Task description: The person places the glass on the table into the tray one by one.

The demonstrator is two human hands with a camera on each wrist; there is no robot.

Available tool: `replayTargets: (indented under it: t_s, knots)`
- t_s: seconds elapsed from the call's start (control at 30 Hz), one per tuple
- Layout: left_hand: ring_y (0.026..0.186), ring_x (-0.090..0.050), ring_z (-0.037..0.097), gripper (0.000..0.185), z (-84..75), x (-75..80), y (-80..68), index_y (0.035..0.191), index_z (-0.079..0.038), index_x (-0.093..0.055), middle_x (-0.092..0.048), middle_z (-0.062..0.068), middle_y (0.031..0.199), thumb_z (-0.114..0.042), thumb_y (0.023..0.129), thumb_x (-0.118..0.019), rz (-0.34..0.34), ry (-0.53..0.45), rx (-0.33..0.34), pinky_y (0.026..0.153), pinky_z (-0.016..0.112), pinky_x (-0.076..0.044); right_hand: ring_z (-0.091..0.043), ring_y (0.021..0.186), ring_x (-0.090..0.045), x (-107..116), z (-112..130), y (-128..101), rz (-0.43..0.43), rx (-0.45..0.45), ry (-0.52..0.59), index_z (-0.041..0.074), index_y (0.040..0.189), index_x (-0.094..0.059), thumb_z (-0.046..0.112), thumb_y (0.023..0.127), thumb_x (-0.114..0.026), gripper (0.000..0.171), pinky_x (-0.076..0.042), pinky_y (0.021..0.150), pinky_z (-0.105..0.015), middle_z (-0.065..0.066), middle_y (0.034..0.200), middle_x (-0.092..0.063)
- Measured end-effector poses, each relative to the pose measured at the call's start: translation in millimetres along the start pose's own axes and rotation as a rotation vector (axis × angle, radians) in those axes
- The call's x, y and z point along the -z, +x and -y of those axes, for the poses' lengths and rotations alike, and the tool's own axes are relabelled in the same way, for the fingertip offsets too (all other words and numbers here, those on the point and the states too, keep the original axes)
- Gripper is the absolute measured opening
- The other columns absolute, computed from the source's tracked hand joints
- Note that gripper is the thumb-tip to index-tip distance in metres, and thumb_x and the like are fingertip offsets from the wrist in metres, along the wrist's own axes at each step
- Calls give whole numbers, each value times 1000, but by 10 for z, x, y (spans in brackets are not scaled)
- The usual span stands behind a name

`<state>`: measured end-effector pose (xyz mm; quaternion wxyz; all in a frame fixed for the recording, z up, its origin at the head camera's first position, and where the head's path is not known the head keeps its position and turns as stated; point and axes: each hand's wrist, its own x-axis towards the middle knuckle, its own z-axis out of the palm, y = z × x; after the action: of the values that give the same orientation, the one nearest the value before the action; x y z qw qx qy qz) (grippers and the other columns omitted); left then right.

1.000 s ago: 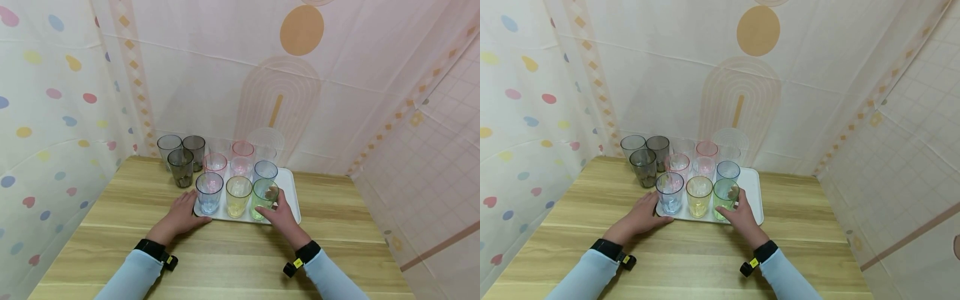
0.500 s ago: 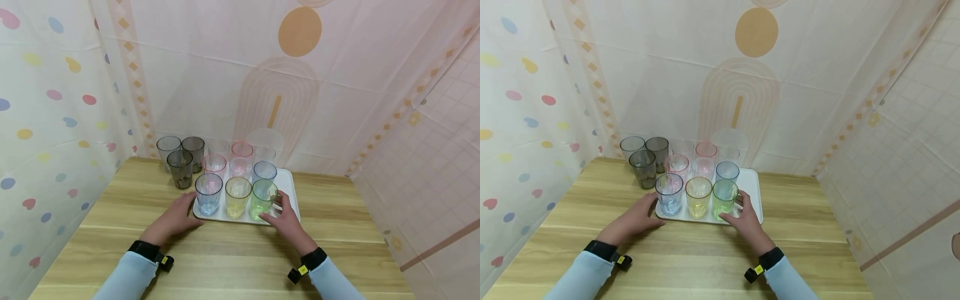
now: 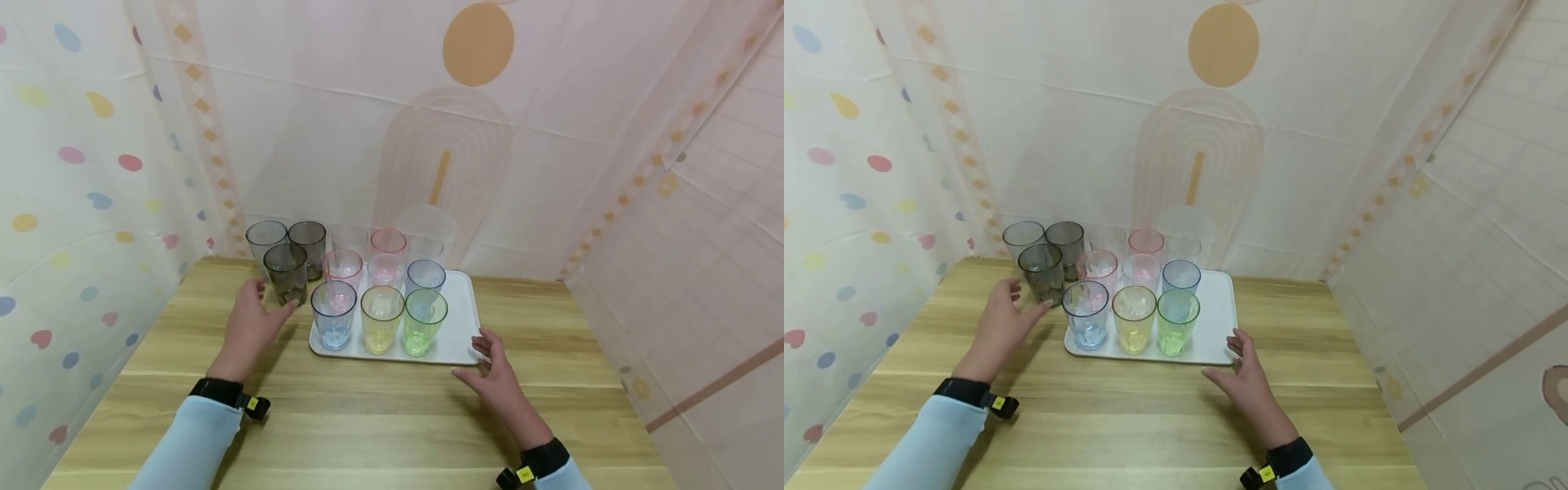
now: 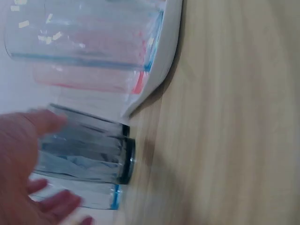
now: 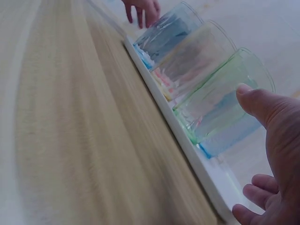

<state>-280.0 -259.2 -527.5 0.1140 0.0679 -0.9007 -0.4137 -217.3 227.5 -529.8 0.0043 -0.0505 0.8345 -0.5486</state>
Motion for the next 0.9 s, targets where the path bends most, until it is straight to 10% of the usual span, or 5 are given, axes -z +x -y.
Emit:
replayTargets:
  t_s: [0.4, 0.9]
  knots:
    - [145, -46, 49, 100, 51, -143, 386, 165, 3, -33, -44, 30, 159, -56, 99, -81, -126, -144, -66, 120, 66, -42, -44, 156, -44, 19, -33, -144, -18, -10, 6, 2, 167, -28, 9, 96, -88, 93, -36, 129, -59, -26, 165, -45]
    - [144, -50, 45, 99, 175, 59, 200, 163, 2, -38, -48, 26, 158, -55, 96, -84, -111, -226, -53, 113, 62, -53, -45, 155, -44, 0, 13, -172, -25, 13, 43, -2, 165, -30, 5, 95, -88, 91, -37, 128, -59, -29, 163, -46]
